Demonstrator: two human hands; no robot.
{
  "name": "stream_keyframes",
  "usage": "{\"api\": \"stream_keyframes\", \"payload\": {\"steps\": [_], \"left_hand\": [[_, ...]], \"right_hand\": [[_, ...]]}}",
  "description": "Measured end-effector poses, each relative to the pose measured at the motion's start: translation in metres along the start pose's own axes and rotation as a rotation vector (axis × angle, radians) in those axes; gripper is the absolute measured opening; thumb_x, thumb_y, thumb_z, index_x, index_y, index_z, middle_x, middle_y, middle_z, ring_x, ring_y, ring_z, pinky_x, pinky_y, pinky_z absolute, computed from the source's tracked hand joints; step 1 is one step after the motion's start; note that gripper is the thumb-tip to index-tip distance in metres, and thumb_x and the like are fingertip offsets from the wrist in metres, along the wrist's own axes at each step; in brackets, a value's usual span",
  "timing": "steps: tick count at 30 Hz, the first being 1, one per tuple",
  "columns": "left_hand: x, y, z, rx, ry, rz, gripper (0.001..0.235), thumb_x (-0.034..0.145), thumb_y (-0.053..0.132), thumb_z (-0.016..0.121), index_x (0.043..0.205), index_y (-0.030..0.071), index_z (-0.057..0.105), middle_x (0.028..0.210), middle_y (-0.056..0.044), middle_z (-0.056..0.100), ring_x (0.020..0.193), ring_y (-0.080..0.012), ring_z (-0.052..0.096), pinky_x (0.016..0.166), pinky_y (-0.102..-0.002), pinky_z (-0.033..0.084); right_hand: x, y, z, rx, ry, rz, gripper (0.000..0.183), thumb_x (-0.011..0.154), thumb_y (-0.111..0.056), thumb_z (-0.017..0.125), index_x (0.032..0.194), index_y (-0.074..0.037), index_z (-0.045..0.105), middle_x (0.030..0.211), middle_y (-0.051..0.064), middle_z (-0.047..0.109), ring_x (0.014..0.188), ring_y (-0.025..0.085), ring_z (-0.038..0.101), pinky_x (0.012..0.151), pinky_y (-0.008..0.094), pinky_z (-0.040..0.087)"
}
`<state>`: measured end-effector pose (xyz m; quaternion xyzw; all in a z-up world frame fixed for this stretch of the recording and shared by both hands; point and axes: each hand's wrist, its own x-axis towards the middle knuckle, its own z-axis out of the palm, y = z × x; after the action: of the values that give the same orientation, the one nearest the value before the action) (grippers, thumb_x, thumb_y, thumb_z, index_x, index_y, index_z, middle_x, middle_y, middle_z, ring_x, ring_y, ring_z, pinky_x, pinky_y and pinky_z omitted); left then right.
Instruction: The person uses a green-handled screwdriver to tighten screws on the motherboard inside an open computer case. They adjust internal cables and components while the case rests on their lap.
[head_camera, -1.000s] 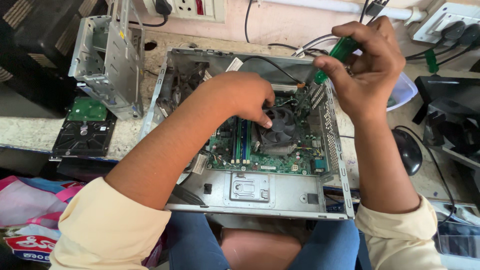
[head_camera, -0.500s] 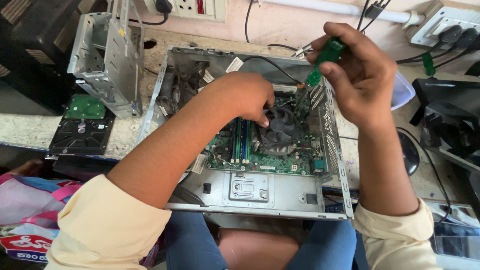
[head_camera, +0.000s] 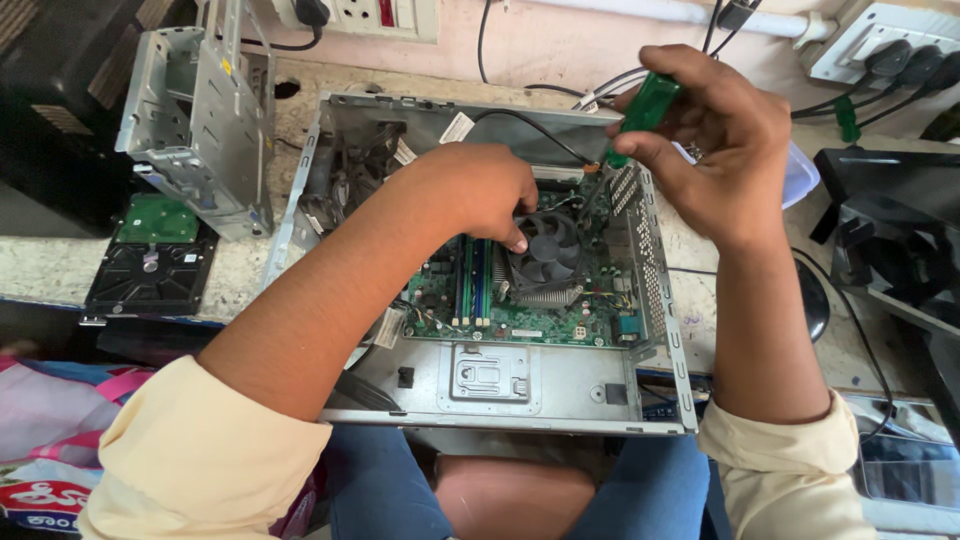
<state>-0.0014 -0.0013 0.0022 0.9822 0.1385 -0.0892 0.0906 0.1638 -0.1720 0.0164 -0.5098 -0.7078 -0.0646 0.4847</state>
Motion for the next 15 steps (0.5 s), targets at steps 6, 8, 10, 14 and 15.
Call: {"api": "stream_keyframes", "payload": {"steps": [6,8,10,14,15], "left_hand": [[-0.001,-0.003,0.002,-0.008,0.038,-0.030,0.039,0.083,0.047,0.076,0.116,0.027,0.076,0.113,-0.003,0.075,0.105,-0.0308,0.070,0.086,-0.049,0.056],[-0.001,-0.005,0.003,0.020,0.041,-0.028,0.029,0.089,0.038,0.069,0.115,0.027,0.077,0.112,-0.005,0.075,0.104,-0.0318,0.070,0.086,-0.049,0.056],[0.001,-0.006,0.003,0.051,0.044,-0.050,0.028,0.090,0.029,0.064,0.114,0.026,0.077,0.113,-0.007,0.075,0.103,-0.0325,0.071,0.085,-0.050,0.057],[0.006,-0.006,0.002,0.101,0.031,-0.118,0.031,0.086,0.017,0.061,0.113,0.020,0.077,0.115,-0.010,0.074,0.105,-0.0328,0.071,0.084,-0.052,0.057],[0.006,-0.006,0.002,0.113,0.022,-0.132,0.031,0.087,0.017,0.061,0.113,0.018,0.077,0.116,-0.010,0.074,0.105,-0.0327,0.071,0.084,-0.052,0.057]], "right_hand": [[-0.011,0.037,-0.011,0.216,0.253,0.006,0.045,0.117,-0.002,0.070,0.153,-0.003,0.043,0.117,0.015,0.064,0.098,0.023,0.069,0.091,0.038,0.063],[-0.014,0.045,-0.014,0.351,0.366,0.041,0.051,0.117,-0.006,0.073,0.154,-0.005,0.038,0.117,0.013,0.063,0.096,0.023,0.069,0.087,0.039,0.062],[-0.016,0.049,-0.012,0.459,0.422,0.078,0.056,0.113,-0.009,0.074,0.154,-0.005,0.035,0.115,0.013,0.062,0.091,0.024,0.069,0.085,0.040,0.062],[-0.017,0.046,0.011,0.532,0.381,0.068,0.059,0.113,-0.011,0.078,0.157,-0.002,0.041,0.119,0.016,0.062,0.098,0.025,0.069,0.080,0.043,0.062],[-0.017,0.042,0.017,0.528,0.353,0.060,0.059,0.113,-0.012,0.079,0.159,-0.002,0.042,0.120,0.017,0.062,0.099,0.025,0.068,0.080,0.044,0.061]]}}
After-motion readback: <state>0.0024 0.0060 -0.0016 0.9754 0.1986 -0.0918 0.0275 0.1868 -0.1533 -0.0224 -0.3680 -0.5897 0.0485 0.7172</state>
